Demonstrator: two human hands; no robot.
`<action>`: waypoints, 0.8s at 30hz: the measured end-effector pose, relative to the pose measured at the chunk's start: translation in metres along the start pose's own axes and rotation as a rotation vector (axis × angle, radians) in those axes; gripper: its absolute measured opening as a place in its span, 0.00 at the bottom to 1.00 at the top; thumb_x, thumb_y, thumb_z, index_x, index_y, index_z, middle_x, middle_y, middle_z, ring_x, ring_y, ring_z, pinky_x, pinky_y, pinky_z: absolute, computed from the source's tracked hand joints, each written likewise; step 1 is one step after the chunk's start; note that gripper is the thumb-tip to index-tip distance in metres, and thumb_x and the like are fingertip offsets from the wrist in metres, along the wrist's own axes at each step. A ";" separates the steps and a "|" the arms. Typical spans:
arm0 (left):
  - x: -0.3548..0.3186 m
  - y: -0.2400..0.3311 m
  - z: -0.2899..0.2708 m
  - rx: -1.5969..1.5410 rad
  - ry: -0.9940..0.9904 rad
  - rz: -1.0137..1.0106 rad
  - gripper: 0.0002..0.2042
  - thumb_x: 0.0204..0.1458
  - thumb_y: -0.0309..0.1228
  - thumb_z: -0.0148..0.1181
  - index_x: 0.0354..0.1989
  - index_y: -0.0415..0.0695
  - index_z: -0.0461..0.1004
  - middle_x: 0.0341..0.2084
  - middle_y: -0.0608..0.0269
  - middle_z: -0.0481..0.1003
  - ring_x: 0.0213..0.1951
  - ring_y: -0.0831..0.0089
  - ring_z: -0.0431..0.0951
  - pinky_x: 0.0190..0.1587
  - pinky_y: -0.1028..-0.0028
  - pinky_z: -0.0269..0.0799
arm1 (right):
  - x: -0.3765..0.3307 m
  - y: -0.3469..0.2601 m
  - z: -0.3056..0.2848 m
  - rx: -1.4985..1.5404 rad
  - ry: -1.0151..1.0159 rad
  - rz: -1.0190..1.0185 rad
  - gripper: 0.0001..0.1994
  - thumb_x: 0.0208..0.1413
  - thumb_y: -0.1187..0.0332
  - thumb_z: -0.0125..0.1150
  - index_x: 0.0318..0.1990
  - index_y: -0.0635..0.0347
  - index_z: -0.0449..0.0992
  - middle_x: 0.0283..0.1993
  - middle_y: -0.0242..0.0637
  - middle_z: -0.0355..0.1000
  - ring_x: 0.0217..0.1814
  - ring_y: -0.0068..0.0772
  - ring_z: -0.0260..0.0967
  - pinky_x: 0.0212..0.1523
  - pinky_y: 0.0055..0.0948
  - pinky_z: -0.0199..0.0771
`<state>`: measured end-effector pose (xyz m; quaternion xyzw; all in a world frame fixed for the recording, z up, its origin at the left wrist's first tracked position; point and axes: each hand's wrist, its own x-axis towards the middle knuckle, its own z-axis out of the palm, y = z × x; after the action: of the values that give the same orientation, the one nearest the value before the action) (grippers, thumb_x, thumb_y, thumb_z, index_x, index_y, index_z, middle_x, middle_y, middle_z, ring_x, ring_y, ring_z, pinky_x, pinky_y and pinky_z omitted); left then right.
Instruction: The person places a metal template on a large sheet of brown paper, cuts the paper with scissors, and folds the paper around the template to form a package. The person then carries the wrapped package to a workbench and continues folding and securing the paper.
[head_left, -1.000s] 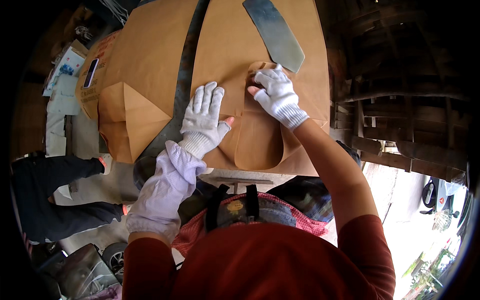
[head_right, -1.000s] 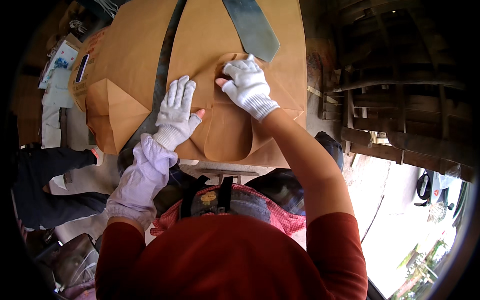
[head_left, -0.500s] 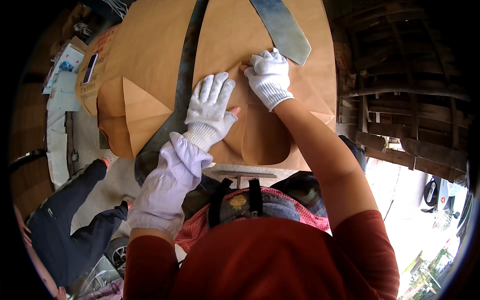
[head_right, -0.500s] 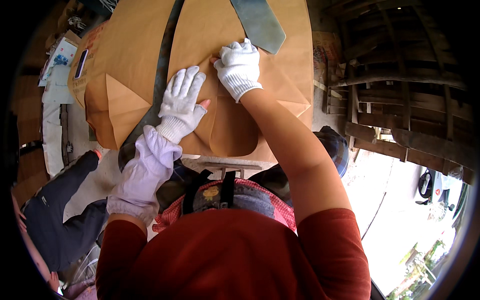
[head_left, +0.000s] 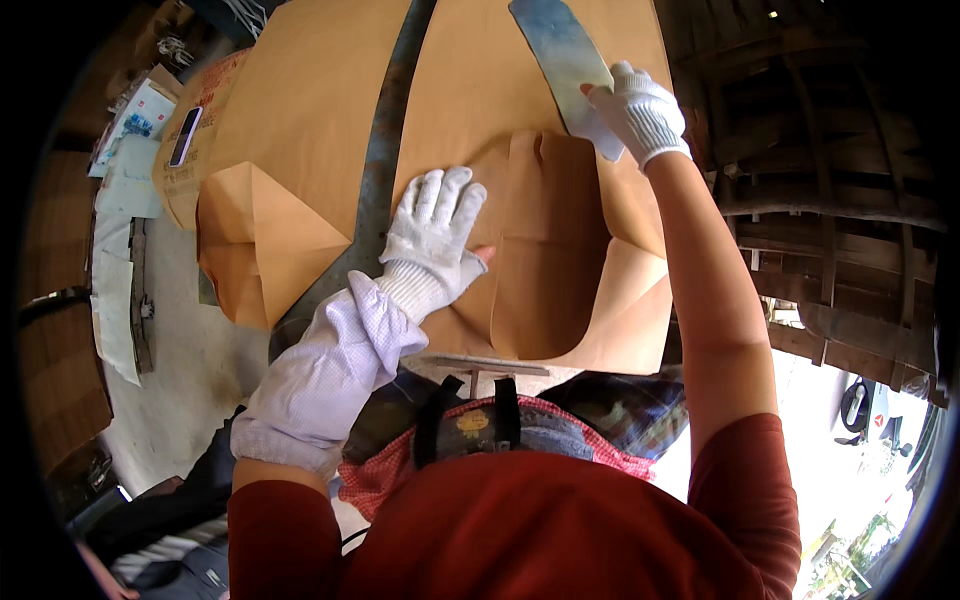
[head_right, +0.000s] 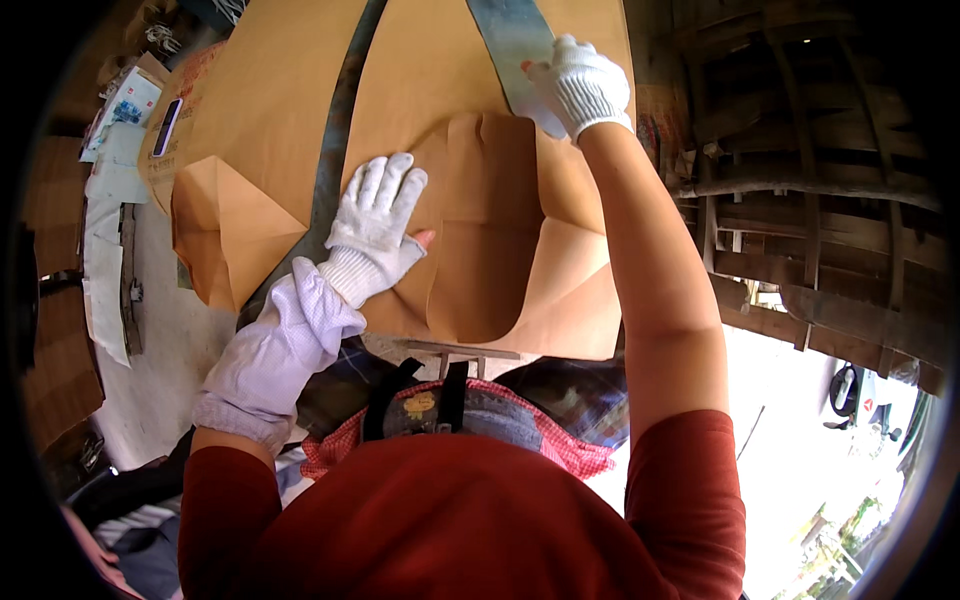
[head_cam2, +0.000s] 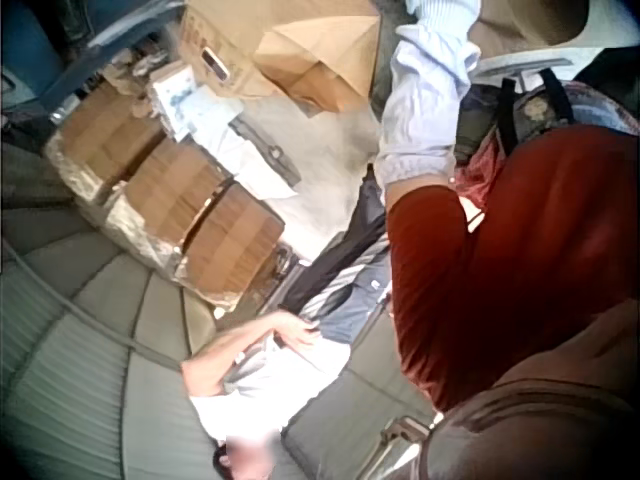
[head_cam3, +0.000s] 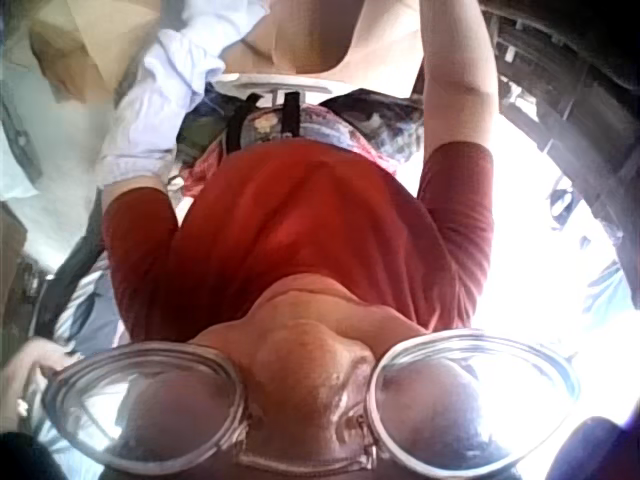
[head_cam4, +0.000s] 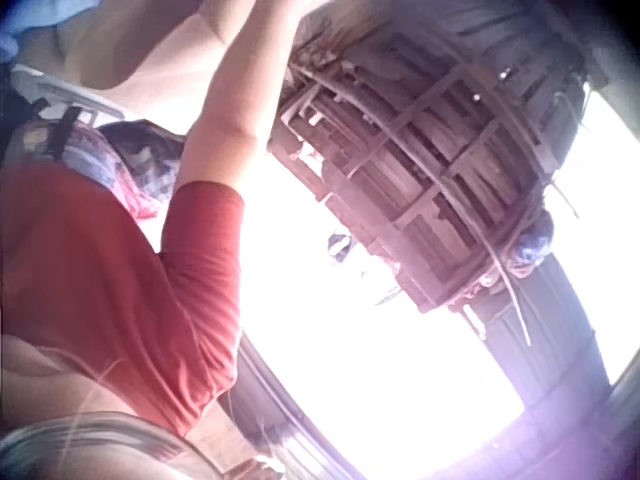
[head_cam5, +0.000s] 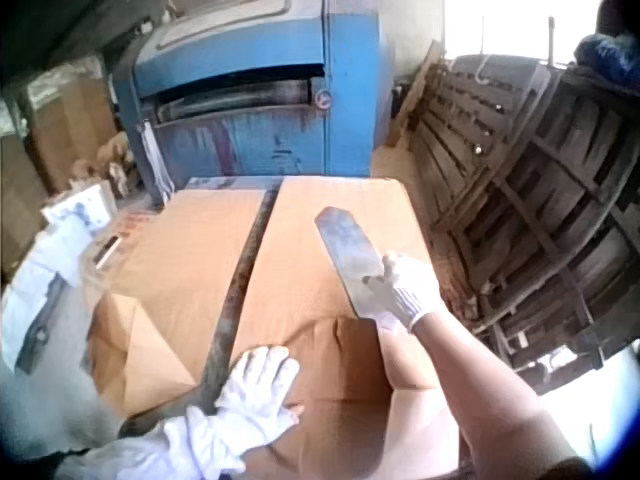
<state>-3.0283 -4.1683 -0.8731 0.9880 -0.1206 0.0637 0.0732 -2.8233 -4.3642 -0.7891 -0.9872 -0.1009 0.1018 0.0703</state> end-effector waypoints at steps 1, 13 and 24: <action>0.005 0.001 0.005 -0.001 0.009 0.048 0.39 0.43 0.46 0.70 0.63 0.43 0.62 0.63 0.51 0.60 0.67 0.50 0.57 0.70 0.55 0.51 | 0.031 0.029 0.033 0.066 0.086 0.115 0.27 0.56 0.45 0.59 0.55 0.54 0.76 0.59 0.46 0.71 0.52 0.43 0.76 0.54 0.37 0.76; 0.046 0.011 0.010 -0.088 0.060 0.050 0.42 0.42 0.55 0.69 0.64 0.45 0.63 0.63 0.52 0.61 0.67 0.50 0.57 0.71 0.53 0.50 | 0.038 0.044 -0.022 0.707 0.145 -0.438 0.05 0.61 0.69 0.55 0.42 0.58 0.73 0.30 0.33 0.68 0.32 0.30 0.61 0.36 0.28 0.67; -0.081 -0.003 -0.007 0.003 -0.006 -0.425 0.39 0.44 0.47 0.67 0.61 0.35 0.63 0.63 0.47 0.62 0.68 0.45 0.58 0.68 0.55 0.59 | -0.112 0.069 0.093 0.458 0.065 -0.319 0.05 0.56 0.71 0.59 0.36 0.62 0.77 0.34 0.46 0.76 0.37 0.43 0.74 0.40 0.35 0.73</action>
<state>-3.1062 -4.1455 -0.8787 0.9915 0.0902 0.0442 0.0830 -2.9384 -4.4440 -0.8693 -0.9199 -0.2271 0.0779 0.3101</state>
